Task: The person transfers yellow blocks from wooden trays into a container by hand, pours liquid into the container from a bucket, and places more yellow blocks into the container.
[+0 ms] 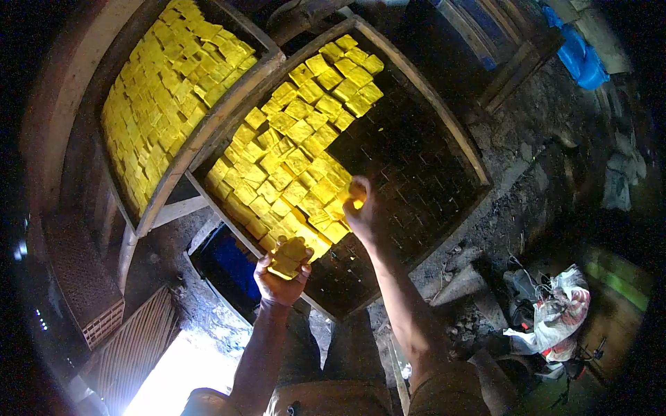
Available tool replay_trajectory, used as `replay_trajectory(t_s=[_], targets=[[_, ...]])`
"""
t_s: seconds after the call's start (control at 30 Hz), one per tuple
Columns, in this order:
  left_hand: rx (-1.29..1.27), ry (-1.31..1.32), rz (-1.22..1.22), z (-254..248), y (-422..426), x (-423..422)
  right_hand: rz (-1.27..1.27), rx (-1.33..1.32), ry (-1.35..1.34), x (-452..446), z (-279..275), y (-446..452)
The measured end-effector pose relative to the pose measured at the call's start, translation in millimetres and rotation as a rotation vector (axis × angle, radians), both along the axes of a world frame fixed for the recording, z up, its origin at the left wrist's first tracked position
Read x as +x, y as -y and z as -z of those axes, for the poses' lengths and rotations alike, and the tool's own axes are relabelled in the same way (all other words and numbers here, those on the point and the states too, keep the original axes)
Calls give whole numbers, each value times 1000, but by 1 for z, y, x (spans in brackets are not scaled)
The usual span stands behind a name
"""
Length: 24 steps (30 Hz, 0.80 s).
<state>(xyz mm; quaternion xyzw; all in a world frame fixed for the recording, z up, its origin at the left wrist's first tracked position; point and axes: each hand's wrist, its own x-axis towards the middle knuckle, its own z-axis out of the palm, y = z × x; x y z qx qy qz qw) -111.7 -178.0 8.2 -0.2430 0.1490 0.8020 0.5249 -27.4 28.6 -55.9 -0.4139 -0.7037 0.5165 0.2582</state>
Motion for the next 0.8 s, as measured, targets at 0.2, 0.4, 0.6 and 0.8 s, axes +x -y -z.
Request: replay_trajectory(t_s=[0.2, 0.4, 0.6, 0.8], targets=[[-59, 7, -22, -5, 3, -2, -50, 568, 659, -45, 4, -16], [-103, -6, -51, -4, 10, -5, -72, 346, 304, -35, 5, 5], [-135, 4, -54, -10, 16, -11, -11, -334, -56, -51, -11, -25], [-93, -38, -90, -6, 20, -17, -377, 720, 834, -95, -10, -23]])
